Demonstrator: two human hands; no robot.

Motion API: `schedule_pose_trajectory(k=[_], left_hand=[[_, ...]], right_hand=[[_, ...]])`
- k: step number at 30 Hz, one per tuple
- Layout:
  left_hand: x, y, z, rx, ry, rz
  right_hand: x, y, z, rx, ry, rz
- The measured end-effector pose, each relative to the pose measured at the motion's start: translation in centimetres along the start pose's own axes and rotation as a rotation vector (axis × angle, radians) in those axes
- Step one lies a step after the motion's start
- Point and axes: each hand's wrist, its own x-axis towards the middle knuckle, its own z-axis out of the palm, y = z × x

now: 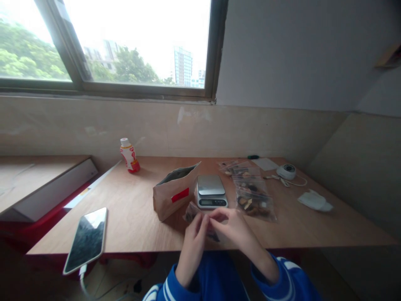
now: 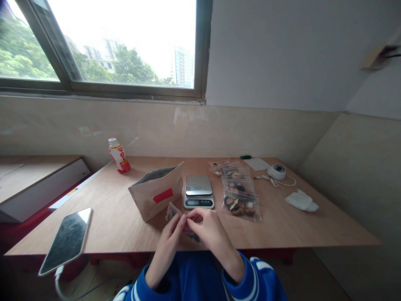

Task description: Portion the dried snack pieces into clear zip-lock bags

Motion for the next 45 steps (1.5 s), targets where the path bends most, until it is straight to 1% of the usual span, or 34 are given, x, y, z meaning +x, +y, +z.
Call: schedule_pose_trajectory(k=[3, 6, 8, 11, 15, 18, 21, 23, 26, 29, 33, 36, 39, 42, 45], left_hand=[[-0.4, 0.4, -0.6, 0.051, -0.03, 0.036], [-0.6, 0.5, -1.1, 0.09, -0.085, 0.079], [-0.6, 0.5, -1.4, 0.108, -0.118, 0.096], [-0.6, 0.5, -1.5, 0.132, -0.121, 0.108], [-0.4, 1.0, -1.3, 0.147, -0.093, 0.126], [-0.2, 1.5, -1.0, 0.165, -0.068, 0.175], [0.0, 1.7, -0.6, 0.159, -0.056, 0.183], [0.1, 1.7, -0.6, 0.165, -0.074, 0.161], [0.1, 1.9, -0.7, 0.221, -0.144, 0.125], [0.1, 2.3, -0.9, 0.28, -0.201, 0.125], [0.2, 2.8, -1.3, 0.294, -0.271, 0.167], [0.4, 2.7, -1.5, 0.264, -0.307, 0.198], [0.2, 2.5, -1.5, 0.229, -0.292, 0.199], [0.0, 2.5, -1.2, 0.19, -0.269, 0.176], [-0.2, 2.5, -0.6, 0.145, -0.176, 0.14]], right_hand=[[0.3, 0.1, -0.4, 0.06, -0.056, 0.043], [0.6, 0.2, -1.2, 0.114, -0.147, 0.115], [0.7, 0.2, -1.6, 0.137, -0.193, 0.139], [0.6, -0.3, -2.0, 0.105, -0.195, 0.093], [-0.1, -1.2, -2.3, -0.055, -0.221, -0.017], [-0.6, -1.6, -2.5, -0.187, -0.181, -0.095], [-0.9, -1.8, -2.5, -0.26, -0.128, -0.13], [-0.9, -1.7, -2.4, -0.298, -0.104, -0.147], [-0.9, -1.2, -2.5, -0.379, -0.093, -0.157], [-0.8, -0.7, -2.8, -0.416, -0.094, -0.146], [-0.7, -0.4, -3.4, -0.383, -0.094, -0.149], [-0.6, -0.5, -3.8, -0.312, -0.106, -0.116], [-0.6, -0.5, -4.2, -0.164, -0.145, -0.065], [-0.5, -0.3, -4.3, 0.014, -0.219, -0.056], [-0.5, -0.1, -3.9, 0.141, -0.246, -0.051]])
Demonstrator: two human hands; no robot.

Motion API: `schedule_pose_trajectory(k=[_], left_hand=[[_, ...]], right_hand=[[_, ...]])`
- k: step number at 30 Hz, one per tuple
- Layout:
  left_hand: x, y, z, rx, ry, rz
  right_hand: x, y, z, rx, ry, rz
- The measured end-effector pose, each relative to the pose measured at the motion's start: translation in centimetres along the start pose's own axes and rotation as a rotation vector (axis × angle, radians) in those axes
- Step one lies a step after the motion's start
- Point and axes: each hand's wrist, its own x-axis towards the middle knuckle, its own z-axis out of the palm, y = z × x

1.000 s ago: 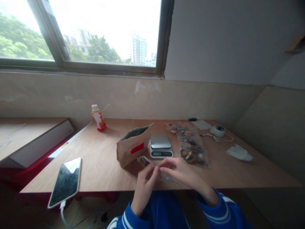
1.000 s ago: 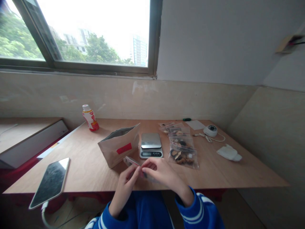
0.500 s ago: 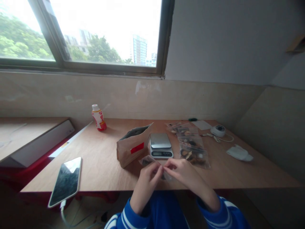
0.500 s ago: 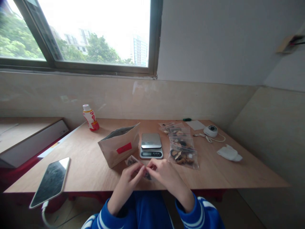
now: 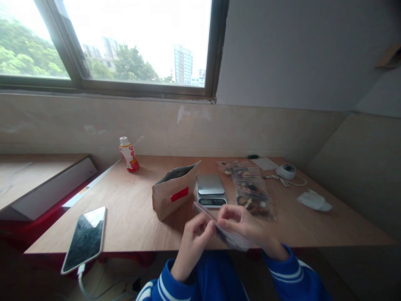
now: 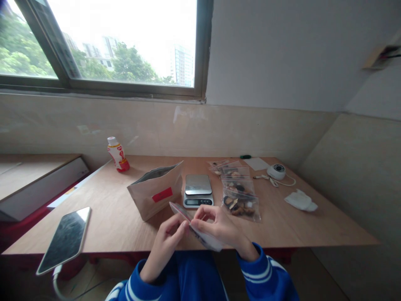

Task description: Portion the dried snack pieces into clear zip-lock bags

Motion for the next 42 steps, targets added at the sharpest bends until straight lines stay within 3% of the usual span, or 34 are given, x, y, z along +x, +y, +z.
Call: schedule_pose_trajectory(k=[4, 9, 11, 14, 19, 24, 26, 30, 32, 37, 42], left_hand=[[0.1, 0.0, 0.8, -0.025, 0.112, -0.015], [-0.5, -0.2, 0.7, 0.025, 0.18, -0.012], [-0.7, -0.5, 0.4, 0.012, 0.155, -0.025], [-0.7, -1.6, 0.0, -0.092, 0.138, -0.006], [-0.4, -4.0, 0.3, -0.295, 0.297, -0.124], [-1.3, -3.8, 1.3, -0.776, 0.039, -0.289], [-1.5, -3.5, 1.5, -0.842, 0.014, -0.3], [-1.3, -4.0, 1.1, -0.806, 0.25, -0.342], [-1.1, -4.7, 0.9, -0.781, 0.332, -0.341], [-0.7, -5.7, 0.7, -0.714, 0.339, -0.283], [-0.4, -5.8, 0.7, -0.641, 0.405, -0.259]], right_hand=[[0.4, 0.3, 0.8, -0.105, 0.134, -0.046], [1.2, 1.2, -0.2, -0.193, 0.561, -0.098], [1.3, 1.2, -1.2, -0.123, 0.611, -0.087], [1.3, 0.4, -2.1, 0.003, 0.568, -0.105], [1.3, -0.7, -1.5, 0.203, 0.544, -0.136], [2.1, -0.3, -0.7, 0.28, 0.324, -0.026], [2.2, -0.1, -0.7, 0.202, 0.272, -0.022], [2.0, -0.6, -1.2, -0.022, 0.473, -0.236], [1.8, -1.4, -1.3, -0.112, 0.49, -0.324], [2.6, -2.7, -0.8, -0.343, 0.079, -0.283], [4.5, -2.3, 0.4, -0.57, -0.084, -0.236]])
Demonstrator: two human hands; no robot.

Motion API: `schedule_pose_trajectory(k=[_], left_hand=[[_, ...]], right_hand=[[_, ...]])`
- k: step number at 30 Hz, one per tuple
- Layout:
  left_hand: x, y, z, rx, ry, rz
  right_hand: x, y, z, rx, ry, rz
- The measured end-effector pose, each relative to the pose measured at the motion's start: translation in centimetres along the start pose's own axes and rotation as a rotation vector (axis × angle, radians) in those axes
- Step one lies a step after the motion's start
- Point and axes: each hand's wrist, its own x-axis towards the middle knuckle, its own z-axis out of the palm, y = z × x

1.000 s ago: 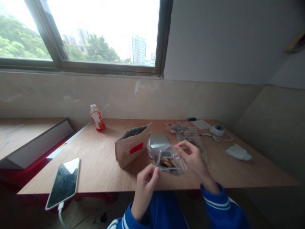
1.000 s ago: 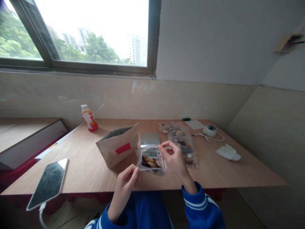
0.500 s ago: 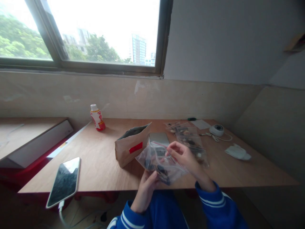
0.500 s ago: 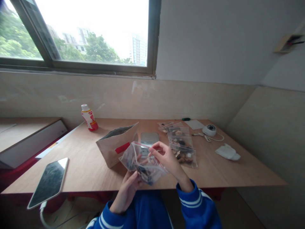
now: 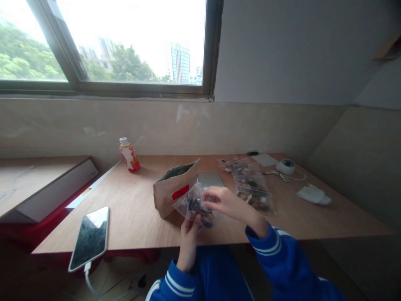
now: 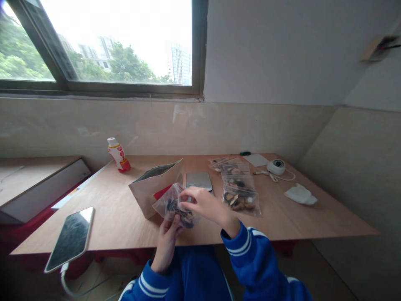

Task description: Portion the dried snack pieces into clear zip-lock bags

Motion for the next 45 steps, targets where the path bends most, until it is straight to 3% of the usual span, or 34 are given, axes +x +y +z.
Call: schedule_pose_trajectory(k=[4, 9, 16, 20, 26, 31, 39, 45], left_hand=[[0.3, 0.2, -0.4, 0.108, 0.046, 0.052], [0.5, 0.4, -1.2, 0.189, 0.056, 0.141], [0.0, -0.1, -1.3, 0.013, -0.004, 0.126], [0.2, -0.7, -1.6, 0.021, 0.057, 0.096], [0.4, -1.0, -2.2, 0.131, 0.051, 0.14], [0.2, -0.9, -2.0, 0.007, 0.101, 0.084], [0.1, -0.8, -1.3, -0.199, 0.179, -0.009], [-0.1, -0.7, -1.4, -0.202, 0.185, -0.013]], right_hand=[[1.1, 0.2, 1.0, -0.033, -0.084, -0.056], [1.9, 1.0, 1.5, 0.083, -0.107, -0.061], [2.1, 2.8, 1.9, 0.397, -0.058, 0.018], [2.2, 2.4, 2.3, 0.386, -0.059, -0.001], [2.4, 2.0, 3.2, 0.31, -0.059, -0.061], [2.4, 2.2, 3.4, 0.388, 0.053, -0.035], [3.2, 3.6, 4.0, 0.749, 0.296, 0.002], [5.5, 1.4, 1.9, 0.718, 0.508, -0.057]])
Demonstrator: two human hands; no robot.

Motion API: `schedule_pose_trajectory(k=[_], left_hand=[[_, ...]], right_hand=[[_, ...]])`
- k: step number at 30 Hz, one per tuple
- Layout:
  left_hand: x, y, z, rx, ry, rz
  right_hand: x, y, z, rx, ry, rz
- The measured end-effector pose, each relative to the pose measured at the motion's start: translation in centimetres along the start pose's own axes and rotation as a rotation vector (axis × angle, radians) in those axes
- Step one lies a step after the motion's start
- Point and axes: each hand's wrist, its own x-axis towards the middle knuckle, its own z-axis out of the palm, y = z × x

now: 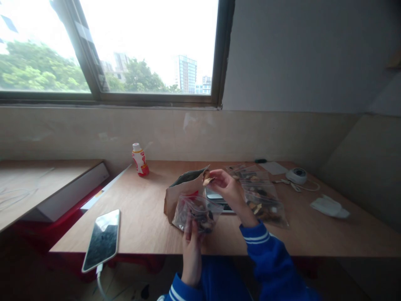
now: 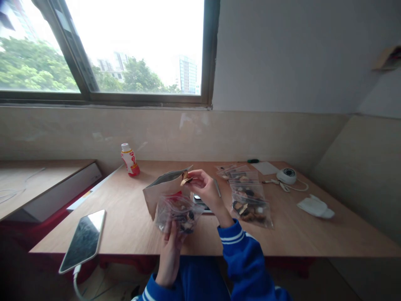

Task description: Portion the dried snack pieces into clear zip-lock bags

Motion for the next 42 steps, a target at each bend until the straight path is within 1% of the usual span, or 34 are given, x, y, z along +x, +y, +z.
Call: schedule_pose_trajectory(k=[2, 3, 5, 8, 9, 12, 15, 17, 20, 22, 26, 30, 32, 33, 35, 38, 40, 42], left_hand=[[-0.1, 0.0, -0.1, 0.009, 0.006, -0.004], [-0.1, -0.1, -0.1, 0.013, 0.009, -0.004], [-0.2, 0.0, -0.1, 0.02, 0.015, 0.004], [-0.2, 0.1, -0.2, 0.026, 0.029, 0.02], [-0.1, 0.1, -0.2, 0.027, 0.034, 0.017], [0.1, 0.2, -0.4, 0.025, 0.037, 0.001], [0.3, 0.1, -0.6, 0.029, 0.01, 0.012], [0.3, 0.1, -0.6, 0.034, 0.001, 0.021], [0.2, 0.3, -0.3, 0.011, -0.006, 0.014], [0.1, 0.4, -0.1, -0.026, -0.029, 0.007], [-0.1, 0.5, 0.0, -0.06, -0.056, 0.019], [-0.4, 0.4, 0.0, -0.058, -0.058, 0.035], [-0.5, 0.5, 0.0, -0.032, -0.053, 0.049], [-0.5, 0.6, 0.0, -0.017, -0.055, 0.06], [-0.6, 0.6, 0.1, 0.01, -0.071, 0.089], [-0.5, 0.4, 0.1, 0.053, -0.105, 0.137], [-0.3, 0.1, 0.0, 0.104, -0.121, 0.158], [-0.1, -0.1, -0.2, 0.164, -0.112, 0.178]], right_hand=[[1.3, -1.3, 0.8, -0.037, 0.058, -0.101], [1.9, -1.9, 1.3, -0.073, 0.059, -0.148], [2.6, -2.9, 2.2, -0.191, -0.013, -0.214], [2.8, -3.7, 3.0, -0.395, -0.208, -0.27], [2.7, -3.8, 3.1, -0.45, -0.249, -0.294], [2.3, -3.7, 3.0, -0.571, -0.294, -0.397], [2.3, -3.5, 2.9, -0.607, -0.313, -0.456], [2.4, -3.4, 2.8, -0.588, -0.275, -0.421], [2.8, -3.2, 2.8, -0.528, -0.198, -0.312], [3.0, -3.1, 2.7, -0.499, -0.174, -0.283], [3.1, -3.3, 2.7, -0.513, -0.147, -0.285], [2.3, -4.0, 2.5, -0.517, -0.142, -0.357], [1.4, -4.1, 1.9, -0.455, -0.097, -0.338], [0.8, -4.0, 1.5, -0.414, -0.094, -0.298], [-0.2, -3.4, 0.6, -0.369, -0.178, -0.185], [-1.5, -2.3, -0.7, -0.451, -0.377, -0.026], [-2.0, -1.8, -1.2, -0.504, -0.444, 0.031], [-2.3, -1.5, -1.5, -0.509, -0.487, 0.078]])
